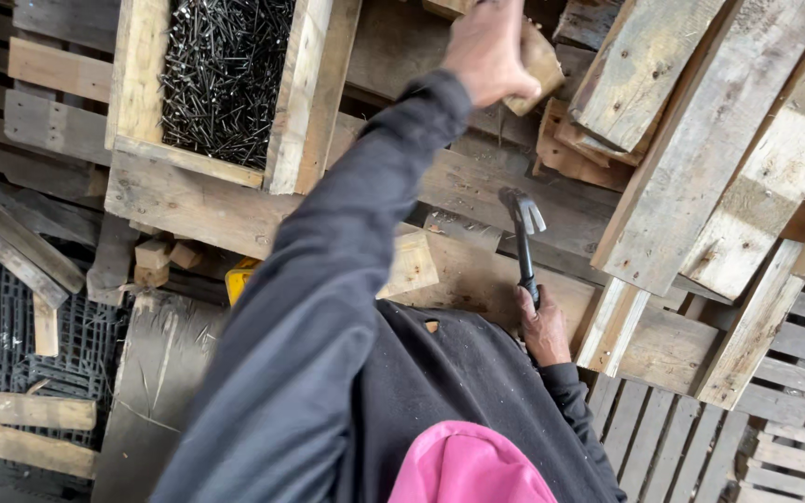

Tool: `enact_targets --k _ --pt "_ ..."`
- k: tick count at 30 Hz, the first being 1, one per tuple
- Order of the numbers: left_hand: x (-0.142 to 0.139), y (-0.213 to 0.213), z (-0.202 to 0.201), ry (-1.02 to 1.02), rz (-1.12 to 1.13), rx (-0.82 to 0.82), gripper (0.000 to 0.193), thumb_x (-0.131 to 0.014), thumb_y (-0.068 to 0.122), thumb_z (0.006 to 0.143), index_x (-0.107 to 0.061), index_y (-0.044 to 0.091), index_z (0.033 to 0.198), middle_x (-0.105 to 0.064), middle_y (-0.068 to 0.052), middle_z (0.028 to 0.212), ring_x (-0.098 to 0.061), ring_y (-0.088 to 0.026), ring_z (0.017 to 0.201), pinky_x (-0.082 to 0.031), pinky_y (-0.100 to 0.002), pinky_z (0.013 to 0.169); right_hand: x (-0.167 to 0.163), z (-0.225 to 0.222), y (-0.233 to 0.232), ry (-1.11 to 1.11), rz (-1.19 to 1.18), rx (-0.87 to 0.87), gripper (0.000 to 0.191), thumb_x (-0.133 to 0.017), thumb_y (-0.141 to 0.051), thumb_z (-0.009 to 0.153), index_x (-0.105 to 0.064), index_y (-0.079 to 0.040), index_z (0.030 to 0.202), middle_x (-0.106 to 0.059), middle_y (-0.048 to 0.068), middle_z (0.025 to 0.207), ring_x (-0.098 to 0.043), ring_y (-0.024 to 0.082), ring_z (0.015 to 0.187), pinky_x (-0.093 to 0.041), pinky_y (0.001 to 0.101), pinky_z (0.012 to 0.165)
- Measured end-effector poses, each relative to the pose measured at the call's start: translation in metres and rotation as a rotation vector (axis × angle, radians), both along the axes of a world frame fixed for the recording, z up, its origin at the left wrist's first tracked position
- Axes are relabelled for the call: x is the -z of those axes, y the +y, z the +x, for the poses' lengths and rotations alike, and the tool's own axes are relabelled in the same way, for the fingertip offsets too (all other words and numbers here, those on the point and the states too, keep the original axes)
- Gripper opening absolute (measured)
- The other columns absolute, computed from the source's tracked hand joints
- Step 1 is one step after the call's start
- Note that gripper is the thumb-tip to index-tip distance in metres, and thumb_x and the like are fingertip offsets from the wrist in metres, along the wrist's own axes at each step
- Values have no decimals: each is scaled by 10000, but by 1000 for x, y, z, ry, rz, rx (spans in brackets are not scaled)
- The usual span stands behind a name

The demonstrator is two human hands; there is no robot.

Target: The person repeatedly picks up small wooden blocks from a yellow bin, places them on a wooden workbench, and uses a hammer to drive nails into them. After hammering, the blocks are placed into a wooden crate filled with nails.

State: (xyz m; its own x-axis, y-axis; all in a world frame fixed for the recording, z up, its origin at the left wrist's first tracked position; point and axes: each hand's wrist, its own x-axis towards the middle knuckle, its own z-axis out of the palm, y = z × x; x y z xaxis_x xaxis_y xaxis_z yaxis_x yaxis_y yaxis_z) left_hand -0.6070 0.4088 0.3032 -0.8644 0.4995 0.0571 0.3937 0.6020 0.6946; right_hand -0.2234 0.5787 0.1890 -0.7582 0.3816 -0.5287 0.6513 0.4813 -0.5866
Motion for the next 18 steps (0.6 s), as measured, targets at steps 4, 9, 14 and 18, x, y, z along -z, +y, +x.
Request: enact_targets --k 4,9,14,18 --pt "5 -83 98 -751 1119 -47 1274 -954 429 731 -139 -61 1579 -610 -225 1348 -572 -356 1322 -437 -459 1198 9 0 4 55 -5 -72 497 -567 -534 1002 -654 -57 1111 -606 93 667 -592 159 588 -470 323 543" --pt "27 -163 232 -1295 1765 -225 769 -717 630 967 -519 77 1463 -623 -156 1332 -602 -329 1172 -492 -515 938 10 -8 -1 86 -182 -107 534 -555 -532 1033 -585 0 1060 -573 49 648 -566 154 513 -470 328 468" --pt "33 -176 313 -799 1727 -599 870 -797 526 847 -456 46 1487 -590 -126 1383 -596 -303 1267 -513 -592 1066 1 -10 -9 127 -360 -170 530 -574 -544 1027 -533 -16 1046 -534 23 636 -547 138 482 -467 303 444" --pt "56 -155 332 -213 1329 -909 1286 -909 389 713 -51 143 1639 -373 -224 1527 -568 -382 1290 -558 -668 1035 0 -8 -7 111 -383 -176 501 -574 -531 1033 -544 -32 1061 -544 30 655 -554 135 476 -458 291 444"
